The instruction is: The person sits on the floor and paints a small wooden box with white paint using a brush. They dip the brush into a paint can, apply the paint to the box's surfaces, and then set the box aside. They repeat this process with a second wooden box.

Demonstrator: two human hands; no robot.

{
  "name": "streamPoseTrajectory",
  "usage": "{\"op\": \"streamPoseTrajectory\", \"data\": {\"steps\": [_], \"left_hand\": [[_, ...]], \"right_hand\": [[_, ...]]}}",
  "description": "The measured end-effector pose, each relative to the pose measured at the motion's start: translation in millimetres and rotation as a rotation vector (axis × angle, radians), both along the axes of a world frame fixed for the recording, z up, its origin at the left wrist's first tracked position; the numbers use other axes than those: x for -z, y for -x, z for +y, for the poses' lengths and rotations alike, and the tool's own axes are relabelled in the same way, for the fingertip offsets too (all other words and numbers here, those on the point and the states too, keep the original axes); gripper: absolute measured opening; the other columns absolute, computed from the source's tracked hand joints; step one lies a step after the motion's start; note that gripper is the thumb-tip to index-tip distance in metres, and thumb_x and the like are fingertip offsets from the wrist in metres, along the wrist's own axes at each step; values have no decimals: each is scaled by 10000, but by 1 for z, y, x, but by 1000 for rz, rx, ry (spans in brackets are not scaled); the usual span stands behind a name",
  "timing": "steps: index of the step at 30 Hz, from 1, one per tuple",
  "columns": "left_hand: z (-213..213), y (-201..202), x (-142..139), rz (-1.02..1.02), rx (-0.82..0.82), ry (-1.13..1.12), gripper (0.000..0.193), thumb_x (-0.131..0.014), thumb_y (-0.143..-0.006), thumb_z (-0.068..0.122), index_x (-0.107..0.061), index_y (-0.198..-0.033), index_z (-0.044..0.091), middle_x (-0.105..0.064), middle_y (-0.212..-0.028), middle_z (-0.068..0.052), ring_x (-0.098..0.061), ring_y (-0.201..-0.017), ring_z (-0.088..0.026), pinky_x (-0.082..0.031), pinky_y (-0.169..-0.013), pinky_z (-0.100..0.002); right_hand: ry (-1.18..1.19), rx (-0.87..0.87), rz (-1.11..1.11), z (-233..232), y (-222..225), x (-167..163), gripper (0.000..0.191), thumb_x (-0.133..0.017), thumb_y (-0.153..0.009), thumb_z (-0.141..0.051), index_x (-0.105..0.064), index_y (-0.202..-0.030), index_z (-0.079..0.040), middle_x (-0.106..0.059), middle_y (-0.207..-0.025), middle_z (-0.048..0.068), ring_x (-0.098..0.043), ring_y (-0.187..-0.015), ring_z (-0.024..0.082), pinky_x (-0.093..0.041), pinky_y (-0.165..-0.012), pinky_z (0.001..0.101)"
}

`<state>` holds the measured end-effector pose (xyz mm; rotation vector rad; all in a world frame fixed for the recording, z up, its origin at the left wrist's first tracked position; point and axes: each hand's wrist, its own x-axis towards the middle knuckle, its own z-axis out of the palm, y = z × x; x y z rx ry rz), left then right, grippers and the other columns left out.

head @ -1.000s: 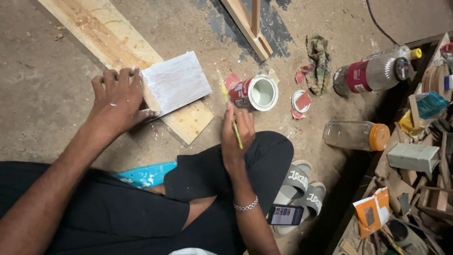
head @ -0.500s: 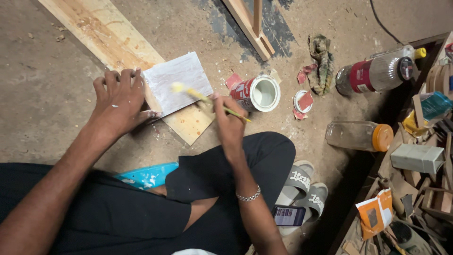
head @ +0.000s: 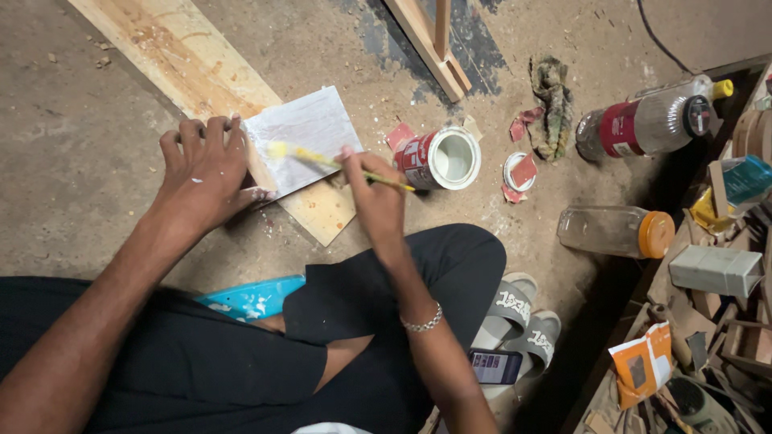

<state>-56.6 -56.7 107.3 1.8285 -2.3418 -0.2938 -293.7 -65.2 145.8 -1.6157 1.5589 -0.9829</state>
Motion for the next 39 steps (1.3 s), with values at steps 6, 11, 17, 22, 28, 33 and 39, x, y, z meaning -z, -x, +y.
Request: {"op": "streamPoseTrajectory", "data": {"steps": [6,11,17,22,28,33,39], "left_hand": [[0,-1,2,0,6,7,1035,-855,-698,492,-483,-1468,-90,-497,-1385,-222,-434,-1250,-430,-318,-1037,-582],[-1,0,2,-9,-2,6,1034,-858,-694,482,-477,-1470,-86,-491,-1391,-222,-429,-1252,-434,-317,-1027,-583],[-1,0,1,-1,4,-9,1032,-856,-702,474,-469,-1473,-93,-482,-1397,-226,-419,-1257,-433,-309,-1032,-588],[-1,0,1,20,5,-23,1039,-852,-705,483,-463,-1472,-99,-480,-1396,-231,-418,-1254,-430,-303,-1038,-589],[-2,1,3,10,-9,-33,1062,-860,-688,483,-458,-1469,-112,-472,-1407,-243,-415,-1251,-436,-304,-1018,-589],[-3,2,5,27,-10,-52,1065,-870,-683,472,-456,-1467,-117,-469,-1405,-241,-416,-1237,-442,-306,-1010,-599],[-4,1,4,13,-3,-20,1026,-869,-688,437,-472,-1466,-101,-480,-1407,-238,-417,-1256,-434,-316,-1019,-588]], "right_hand": [[461,-29,476,5,4,-9,143,-656,-1033,-82,-715,-985,39,-659,-826,162,-610,-756,266,-471,-688,403],[410,-169,227,14,-21,-1,135,-673,-1018,-117,-702,-991,12,-673,-855,138,-643,-807,263,-508,-724,379],[-11,38,-7,-3,-12,4,181,-655,-1000,-146,-755,-952,-2,-696,-760,115,-649,-659,237,-491,-602,369],[483,-76,334,2,-2,-1,170,-590,-1071,-95,-692,-1056,39,-633,-864,147,-601,-786,262,-466,-708,405],[119,-96,-6,2,-23,4,218,-650,-1026,-166,-736,-961,23,-683,-766,119,-616,-682,230,-486,-637,369],[-94,22,-44,-20,-19,1,222,-651,-1015,-197,-771,-966,-16,-704,-765,119,-579,-622,186,-435,-564,353],[491,-103,377,-17,-8,-8,164,-622,-1056,-88,-721,-1079,40,-679,-903,157,-629,-803,292,-481,-738,390]]}}
